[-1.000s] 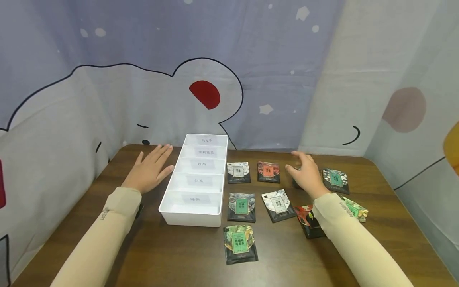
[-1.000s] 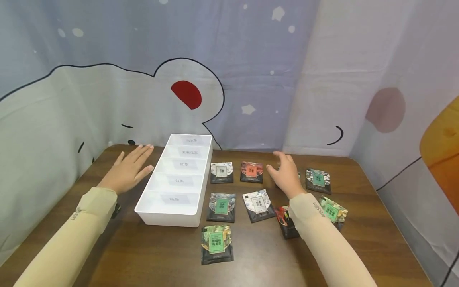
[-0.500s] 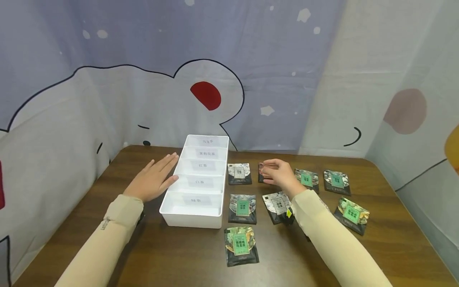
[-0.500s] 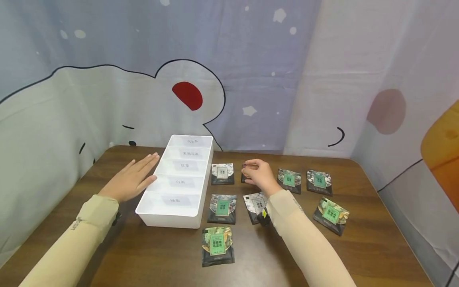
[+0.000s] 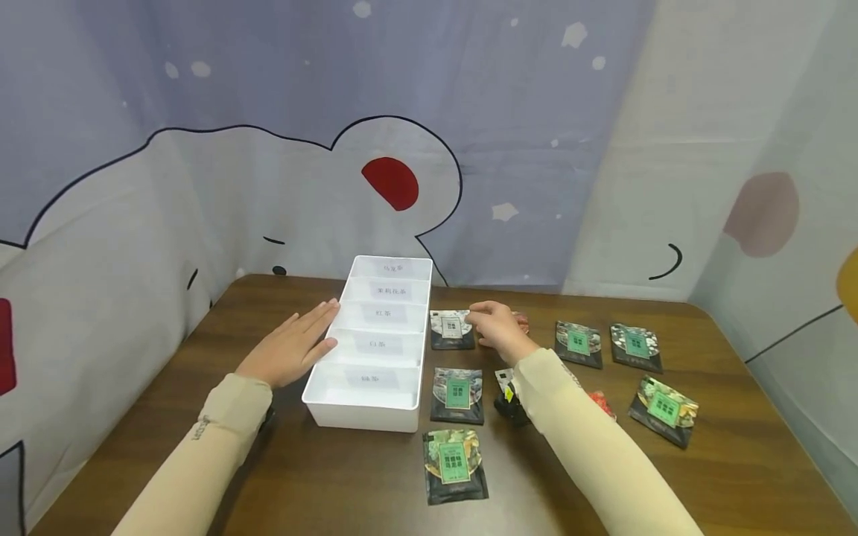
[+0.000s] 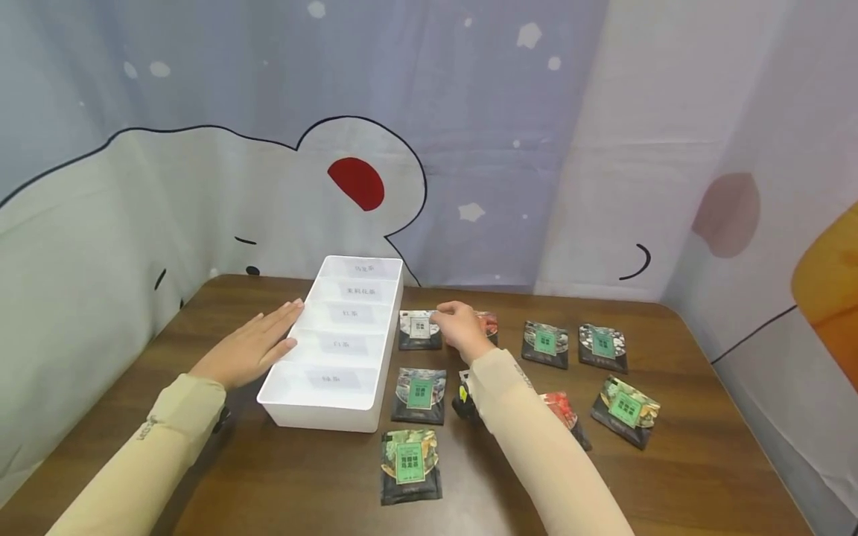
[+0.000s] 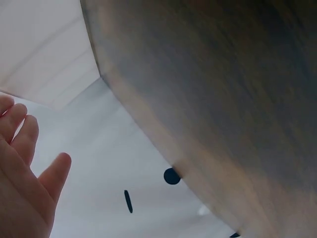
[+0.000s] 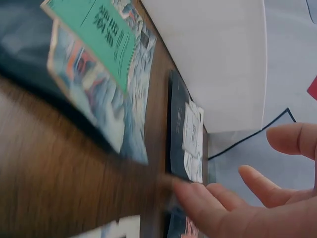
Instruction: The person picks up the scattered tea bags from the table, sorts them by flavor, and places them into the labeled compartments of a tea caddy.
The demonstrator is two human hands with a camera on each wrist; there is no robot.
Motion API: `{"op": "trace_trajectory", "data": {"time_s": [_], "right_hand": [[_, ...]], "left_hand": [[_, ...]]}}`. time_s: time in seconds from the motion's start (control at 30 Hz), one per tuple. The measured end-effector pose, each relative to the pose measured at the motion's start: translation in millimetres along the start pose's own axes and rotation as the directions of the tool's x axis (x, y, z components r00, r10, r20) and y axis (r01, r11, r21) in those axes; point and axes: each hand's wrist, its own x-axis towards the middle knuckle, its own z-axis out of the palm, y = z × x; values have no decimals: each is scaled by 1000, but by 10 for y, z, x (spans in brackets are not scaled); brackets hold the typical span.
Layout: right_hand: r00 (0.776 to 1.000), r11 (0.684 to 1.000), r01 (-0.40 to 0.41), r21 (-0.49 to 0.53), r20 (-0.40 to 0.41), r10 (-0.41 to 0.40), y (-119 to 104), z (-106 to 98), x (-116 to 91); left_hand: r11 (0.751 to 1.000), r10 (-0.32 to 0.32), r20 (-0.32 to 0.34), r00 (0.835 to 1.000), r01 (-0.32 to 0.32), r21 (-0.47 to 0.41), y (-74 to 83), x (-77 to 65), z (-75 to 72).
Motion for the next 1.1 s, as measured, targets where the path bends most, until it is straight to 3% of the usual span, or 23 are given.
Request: {"op": "trace_trajectory", "data": {"time_s": [0.23, 0.47, 0.87, 1.1], "right_hand": [[1000, 1000, -13, -22, -13, 13, -7, 107, 71], [998, 997, -51, 65, -27, 53, 16, 111, 108], [995, 995, 16, 94, -102, -7, 90, 146, 208], [996, 999, 41, -5, -81, -41, 108, 180, 233]], "left_hand": [[998, 47, -18, 999, -48, -34, -3, -2, 16], [998, 31, 5, 999, -31, -48, -35, 25, 19], [999, 26, 24, 999, -26, -32, -48, 50, -7], [1000, 16, 41, 999, -16, 1, -37, 52, -10]]}}
